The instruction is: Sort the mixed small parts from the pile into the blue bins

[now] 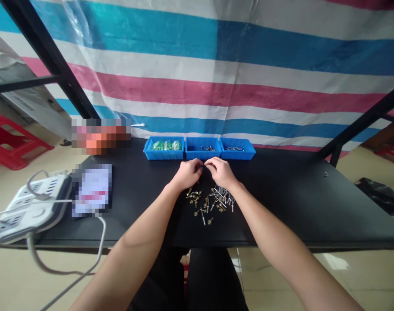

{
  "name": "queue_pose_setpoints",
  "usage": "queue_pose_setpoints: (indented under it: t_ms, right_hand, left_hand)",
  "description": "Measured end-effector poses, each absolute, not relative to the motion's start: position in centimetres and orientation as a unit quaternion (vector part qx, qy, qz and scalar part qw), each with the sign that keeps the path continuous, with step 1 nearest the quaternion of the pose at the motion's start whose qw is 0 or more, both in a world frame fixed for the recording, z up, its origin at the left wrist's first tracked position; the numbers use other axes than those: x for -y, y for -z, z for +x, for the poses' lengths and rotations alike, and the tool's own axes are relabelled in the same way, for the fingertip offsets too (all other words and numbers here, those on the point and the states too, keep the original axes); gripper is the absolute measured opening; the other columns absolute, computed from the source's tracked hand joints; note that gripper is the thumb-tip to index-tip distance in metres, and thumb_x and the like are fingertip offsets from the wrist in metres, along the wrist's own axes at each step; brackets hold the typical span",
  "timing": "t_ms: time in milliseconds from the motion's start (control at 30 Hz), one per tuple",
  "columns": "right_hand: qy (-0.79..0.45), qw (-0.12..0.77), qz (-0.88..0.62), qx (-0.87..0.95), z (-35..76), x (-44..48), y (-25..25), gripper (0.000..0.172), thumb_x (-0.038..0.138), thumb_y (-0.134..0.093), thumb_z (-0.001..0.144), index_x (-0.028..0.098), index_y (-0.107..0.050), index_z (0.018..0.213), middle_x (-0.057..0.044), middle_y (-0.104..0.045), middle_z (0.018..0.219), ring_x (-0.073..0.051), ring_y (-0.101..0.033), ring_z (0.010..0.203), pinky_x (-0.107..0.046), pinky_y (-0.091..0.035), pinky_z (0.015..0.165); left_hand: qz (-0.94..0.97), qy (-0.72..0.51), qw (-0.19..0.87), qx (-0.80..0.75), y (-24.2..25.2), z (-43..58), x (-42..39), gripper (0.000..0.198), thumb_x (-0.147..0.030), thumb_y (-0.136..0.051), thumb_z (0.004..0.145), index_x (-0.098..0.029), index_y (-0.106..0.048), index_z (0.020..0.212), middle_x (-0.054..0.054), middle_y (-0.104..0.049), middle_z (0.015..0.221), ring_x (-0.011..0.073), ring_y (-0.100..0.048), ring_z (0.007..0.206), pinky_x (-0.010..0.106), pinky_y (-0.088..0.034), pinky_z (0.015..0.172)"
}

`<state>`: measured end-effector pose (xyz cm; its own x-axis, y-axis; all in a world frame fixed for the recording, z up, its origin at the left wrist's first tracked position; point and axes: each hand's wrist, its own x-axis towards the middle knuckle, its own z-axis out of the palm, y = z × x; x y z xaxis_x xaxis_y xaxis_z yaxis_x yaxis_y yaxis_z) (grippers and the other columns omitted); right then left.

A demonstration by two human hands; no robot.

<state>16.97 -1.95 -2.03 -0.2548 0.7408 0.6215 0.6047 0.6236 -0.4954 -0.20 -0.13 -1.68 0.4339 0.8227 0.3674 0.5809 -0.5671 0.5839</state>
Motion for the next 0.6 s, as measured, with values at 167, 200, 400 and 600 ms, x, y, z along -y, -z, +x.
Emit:
queue_pose_setpoints:
  t_ms: [167,200,400,600]
  right_hand:
    - [-0.075,0.456,-0.454,0.762,17.03,1.92,2.13,0.011,0.02,-0.055,0.085,0.018,-0.067,0.084,-0.005,-0.07,0.079,-0.017,-0.065,0.069,-0.028,-0.051,0.069]
    - [-0.078,0.46,-0.458,0.757,17.02,1.94,2.11,0.011,0.021,-0.056,0.085,0.018,-0.067,0.084,-0.004,-0.071,0.078,-0.016,-0.065,0.068,-0.028,-0.051,0.069]
    - [-0.124,0.462,-0.473,0.74,16.86,2.19,2.01,0.012,0.026,-0.06,0.083,0.019,-0.069,0.084,-0.004,-0.073,0.076,-0.017,-0.068,0.065,-0.027,-0.053,0.067]
    - [-0.153,0.464,-0.466,0.737,16.7,2.41,2.09,0.022,0.03,-0.058,0.085,0.018,-0.069,0.1,-0.006,-0.074,0.088,-0.017,-0.07,0.073,-0.028,-0.055,0.071]
  left_hand:
    - [0.844,-0.315,0.197,-0.386,1.36,-0.17,0.35,0.017,-0.019,-0.057,0.077,-0.017,-0.066,0.091,0.003,-0.069,0.083,0.0156,-0.063,0.074,0.027,-0.048,0.071]
    - [0.845,-0.315,0.196,-0.384,1.33,-0.16,0.36,0.016,-0.021,-0.058,0.077,-0.017,-0.066,0.091,0.003,-0.069,0.083,0.0158,-0.062,0.074,0.028,-0.048,0.072]
    - [0.841,-0.329,0.171,-0.394,1.31,-0.19,0.22,0.016,-0.03,-0.058,0.083,-0.017,-0.066,0.089,0.004,-0.068,0.083,0.0159,-0.061,0.073,0.03,-0.047,0.072]
    - [0.845,-0.324,0.148,-0.399,1.43,-0.24,0.09,0.017,-0.03,-0.054,0.086,-0.017,-0.066,0.088,0.004,-0.069,0.083,0.0164,-0.062,0.074,0.031,-0.045,0.074]
